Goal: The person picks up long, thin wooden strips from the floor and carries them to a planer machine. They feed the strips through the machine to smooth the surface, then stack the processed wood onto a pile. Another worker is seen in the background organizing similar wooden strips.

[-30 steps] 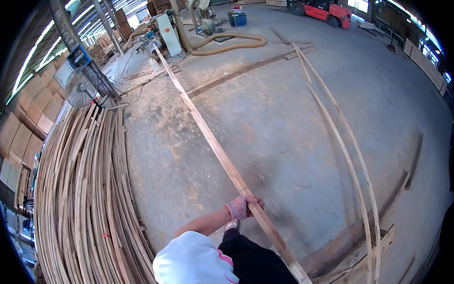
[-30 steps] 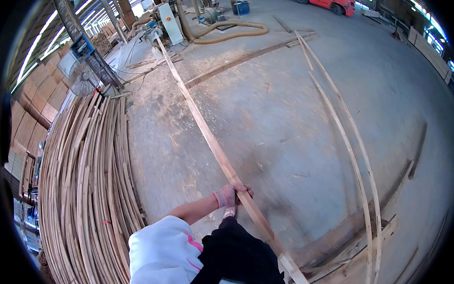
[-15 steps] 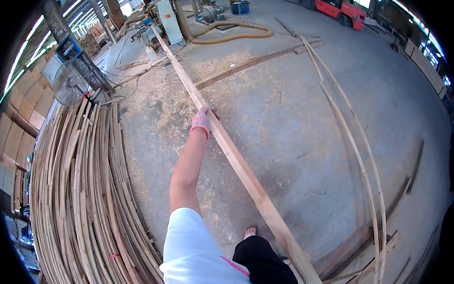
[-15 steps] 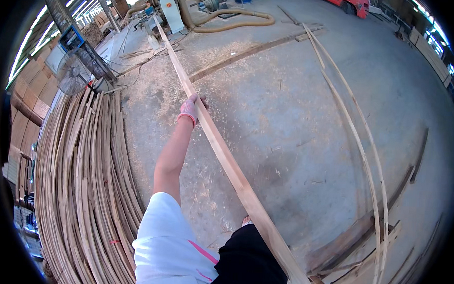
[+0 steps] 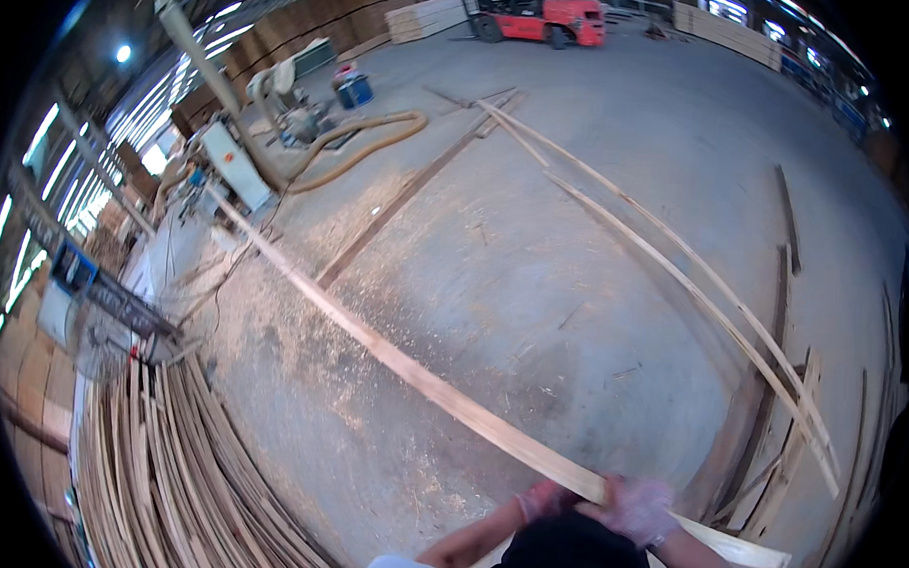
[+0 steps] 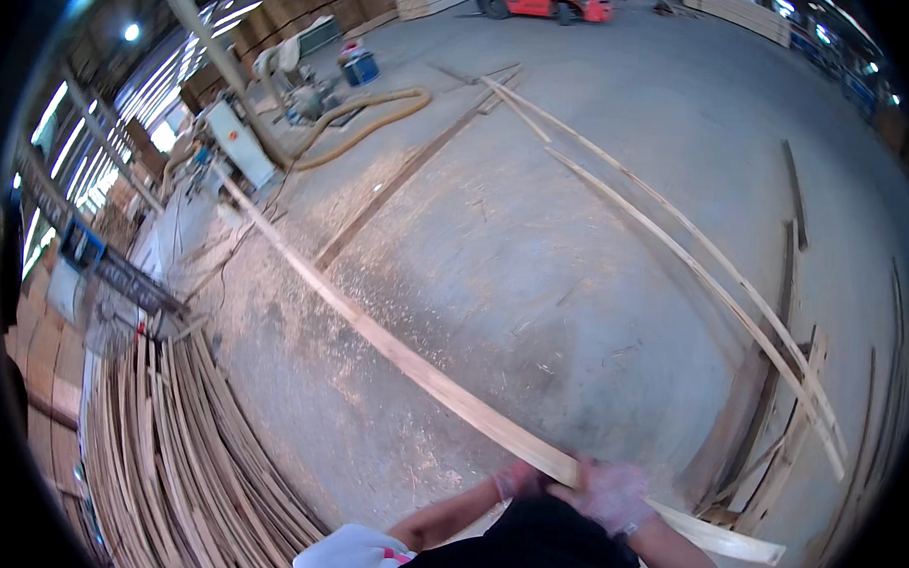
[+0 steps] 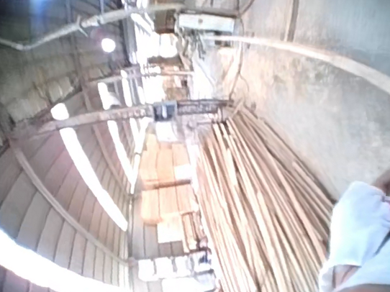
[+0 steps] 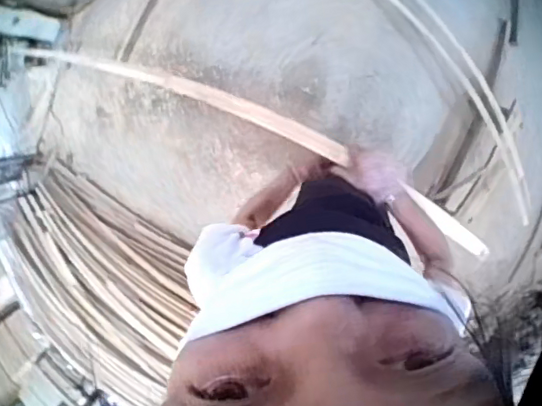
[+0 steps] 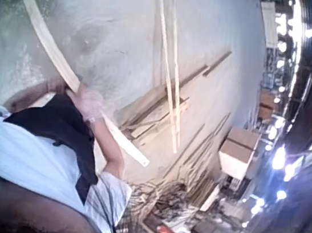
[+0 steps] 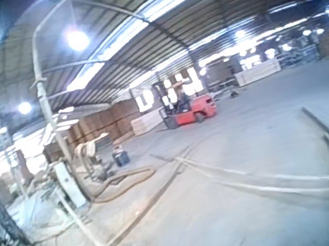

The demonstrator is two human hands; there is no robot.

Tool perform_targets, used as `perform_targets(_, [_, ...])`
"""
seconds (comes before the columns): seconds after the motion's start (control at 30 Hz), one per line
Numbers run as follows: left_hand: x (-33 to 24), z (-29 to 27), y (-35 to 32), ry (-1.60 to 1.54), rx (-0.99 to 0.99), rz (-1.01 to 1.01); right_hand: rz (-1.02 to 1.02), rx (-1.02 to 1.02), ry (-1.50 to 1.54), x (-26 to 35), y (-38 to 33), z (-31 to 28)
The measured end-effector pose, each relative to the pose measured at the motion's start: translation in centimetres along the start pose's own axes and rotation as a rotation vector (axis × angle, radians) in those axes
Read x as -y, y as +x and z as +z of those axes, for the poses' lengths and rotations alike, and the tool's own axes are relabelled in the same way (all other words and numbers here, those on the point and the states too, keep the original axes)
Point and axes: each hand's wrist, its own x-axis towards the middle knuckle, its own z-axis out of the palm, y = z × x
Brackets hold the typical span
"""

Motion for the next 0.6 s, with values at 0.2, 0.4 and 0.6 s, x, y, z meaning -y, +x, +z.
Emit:
perform_targets(0.2, [6.4,1.5,1.6,0.09,0.103,0.048,-0.325,-0.137,0.109,-2.2,4.2,3.0])
perform_targets(0.4, [3.1,0.8,-3.3,0.395,-0.452,0.486,-0.017,-0.098,0.231,-19.2,-4.0,7.9])
perform_targets(0.6, [-4.5,0.0,-9.3,0.143,-0.984,0.984,0.457,0.225,0.366,-34.8,-15.7,17.1])
